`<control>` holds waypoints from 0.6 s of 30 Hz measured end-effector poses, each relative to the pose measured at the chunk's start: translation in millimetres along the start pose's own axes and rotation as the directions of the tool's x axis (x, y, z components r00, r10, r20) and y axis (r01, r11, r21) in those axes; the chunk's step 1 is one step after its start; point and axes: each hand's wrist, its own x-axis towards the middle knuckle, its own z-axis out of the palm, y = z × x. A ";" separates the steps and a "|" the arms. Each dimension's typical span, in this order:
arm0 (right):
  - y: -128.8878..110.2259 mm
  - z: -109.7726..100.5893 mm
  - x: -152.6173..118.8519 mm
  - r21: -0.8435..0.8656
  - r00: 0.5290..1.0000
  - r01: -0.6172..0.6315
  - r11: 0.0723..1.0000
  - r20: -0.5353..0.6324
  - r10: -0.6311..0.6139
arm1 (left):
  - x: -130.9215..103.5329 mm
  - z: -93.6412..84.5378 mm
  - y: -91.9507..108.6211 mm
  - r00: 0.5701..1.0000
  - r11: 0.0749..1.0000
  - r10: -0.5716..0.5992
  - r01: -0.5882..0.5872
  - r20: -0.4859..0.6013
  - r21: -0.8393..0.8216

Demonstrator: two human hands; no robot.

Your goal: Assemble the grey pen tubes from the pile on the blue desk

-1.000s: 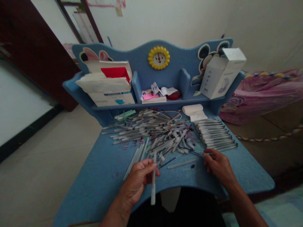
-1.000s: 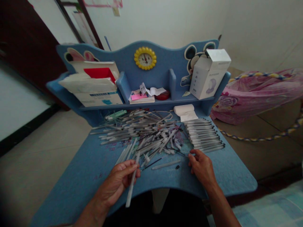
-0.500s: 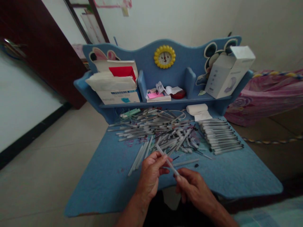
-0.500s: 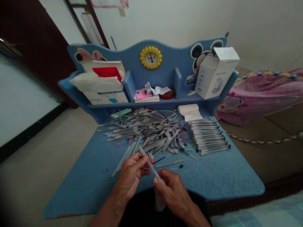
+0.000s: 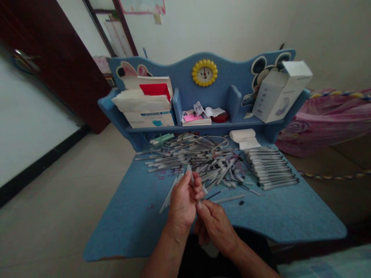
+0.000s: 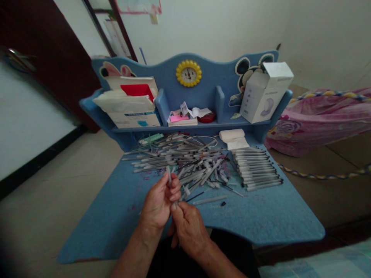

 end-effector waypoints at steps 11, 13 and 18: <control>26.6 23.9 -32.9 0.030 0.992 -0.085 0.996 0.100 0.081 | 32.7 -6.1 74.0 0.794 0.816 0.500 -0.566 -0.347 -0.118; 29.2 17.7 -37.7 0.041 0.992 -0.096 0.995 0.082 0.092 | 31.4 -6.1 89.3 0.833 0.821 0.515 -0.547 -0.200 -0.163; 7.1 -8.0 -23.1 0.049 1.000 -0.016 0.999 0.008 0.016 | 27.5 -7.6 68.9 0.952 0.904 0.275 -0.303 -0.132 -0.300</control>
